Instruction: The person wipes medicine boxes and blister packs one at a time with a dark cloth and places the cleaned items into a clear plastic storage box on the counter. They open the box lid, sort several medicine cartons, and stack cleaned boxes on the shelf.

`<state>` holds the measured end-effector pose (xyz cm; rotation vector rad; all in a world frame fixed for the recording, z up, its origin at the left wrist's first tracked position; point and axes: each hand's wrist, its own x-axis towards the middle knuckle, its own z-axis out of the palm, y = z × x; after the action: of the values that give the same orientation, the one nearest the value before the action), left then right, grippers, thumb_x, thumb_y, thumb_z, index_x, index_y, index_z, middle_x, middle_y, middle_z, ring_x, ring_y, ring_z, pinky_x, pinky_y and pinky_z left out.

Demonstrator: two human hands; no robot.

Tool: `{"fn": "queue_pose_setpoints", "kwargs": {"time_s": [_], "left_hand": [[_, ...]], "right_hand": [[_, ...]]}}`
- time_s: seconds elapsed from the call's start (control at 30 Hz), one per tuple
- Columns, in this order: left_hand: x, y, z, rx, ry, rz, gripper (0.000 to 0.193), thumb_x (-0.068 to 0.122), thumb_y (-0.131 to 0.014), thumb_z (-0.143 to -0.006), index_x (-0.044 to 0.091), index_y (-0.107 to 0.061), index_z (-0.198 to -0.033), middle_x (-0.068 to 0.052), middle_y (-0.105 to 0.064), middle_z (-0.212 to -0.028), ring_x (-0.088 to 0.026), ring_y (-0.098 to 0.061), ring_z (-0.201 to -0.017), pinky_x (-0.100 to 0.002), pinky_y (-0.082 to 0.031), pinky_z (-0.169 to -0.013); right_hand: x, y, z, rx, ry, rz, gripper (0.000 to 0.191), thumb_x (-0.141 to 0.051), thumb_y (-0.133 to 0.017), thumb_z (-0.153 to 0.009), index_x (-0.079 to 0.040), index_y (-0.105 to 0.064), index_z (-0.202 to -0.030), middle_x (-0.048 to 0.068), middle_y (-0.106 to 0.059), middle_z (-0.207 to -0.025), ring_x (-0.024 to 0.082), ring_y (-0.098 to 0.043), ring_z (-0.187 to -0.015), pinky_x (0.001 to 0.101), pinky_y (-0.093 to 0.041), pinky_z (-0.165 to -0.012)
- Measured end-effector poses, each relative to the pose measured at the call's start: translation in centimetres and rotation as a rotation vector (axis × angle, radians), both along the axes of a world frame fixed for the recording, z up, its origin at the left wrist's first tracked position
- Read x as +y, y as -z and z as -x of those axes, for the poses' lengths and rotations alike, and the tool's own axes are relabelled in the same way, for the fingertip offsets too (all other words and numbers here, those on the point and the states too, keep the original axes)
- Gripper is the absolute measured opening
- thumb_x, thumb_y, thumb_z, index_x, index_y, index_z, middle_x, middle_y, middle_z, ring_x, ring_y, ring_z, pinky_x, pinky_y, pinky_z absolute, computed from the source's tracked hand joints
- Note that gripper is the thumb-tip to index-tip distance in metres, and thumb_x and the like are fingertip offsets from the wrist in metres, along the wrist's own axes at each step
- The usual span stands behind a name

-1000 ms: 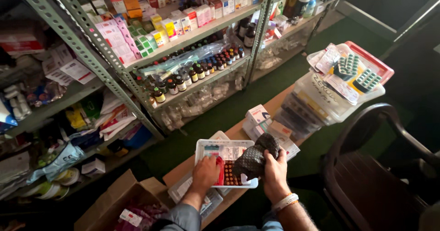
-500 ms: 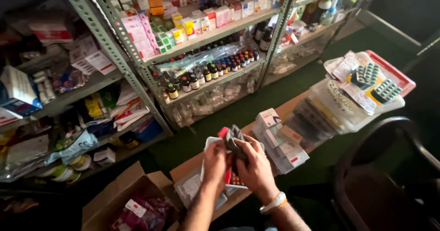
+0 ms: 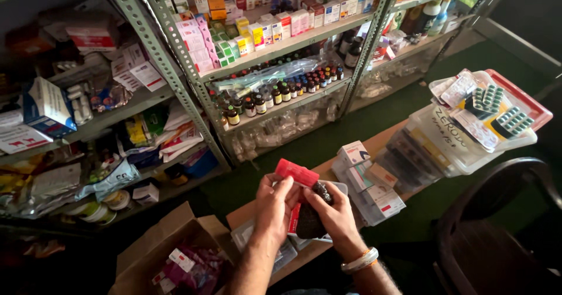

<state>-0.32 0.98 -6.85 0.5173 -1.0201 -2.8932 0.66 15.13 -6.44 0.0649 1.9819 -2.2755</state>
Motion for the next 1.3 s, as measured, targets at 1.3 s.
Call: {"fn": "queue_pose_setpoints", "kwargs": {"time_s": [1.3], "left_hand": [[8.0, -0.3, 9.5, 0.268, 0.066, 0.89, 0.024, 0.011, -0.068, -0.093, 0.007, -0.071, -0.117, -0.007, -0.079, -0.09, -0.012, -0.076, -0.076, -0.025, -0.061, -0.067]], "right_hand": [[12.7, 1.7, 2.0, -0.321, 0.33, 0.375, 0.03, -0.029, -0.066, -0.092, -0.003, -0.073, -0.106, 0.005, -0.075, -0.089, 0.013, -0.069, -0.073, 0.0303, -0.057, -0.065]]}}
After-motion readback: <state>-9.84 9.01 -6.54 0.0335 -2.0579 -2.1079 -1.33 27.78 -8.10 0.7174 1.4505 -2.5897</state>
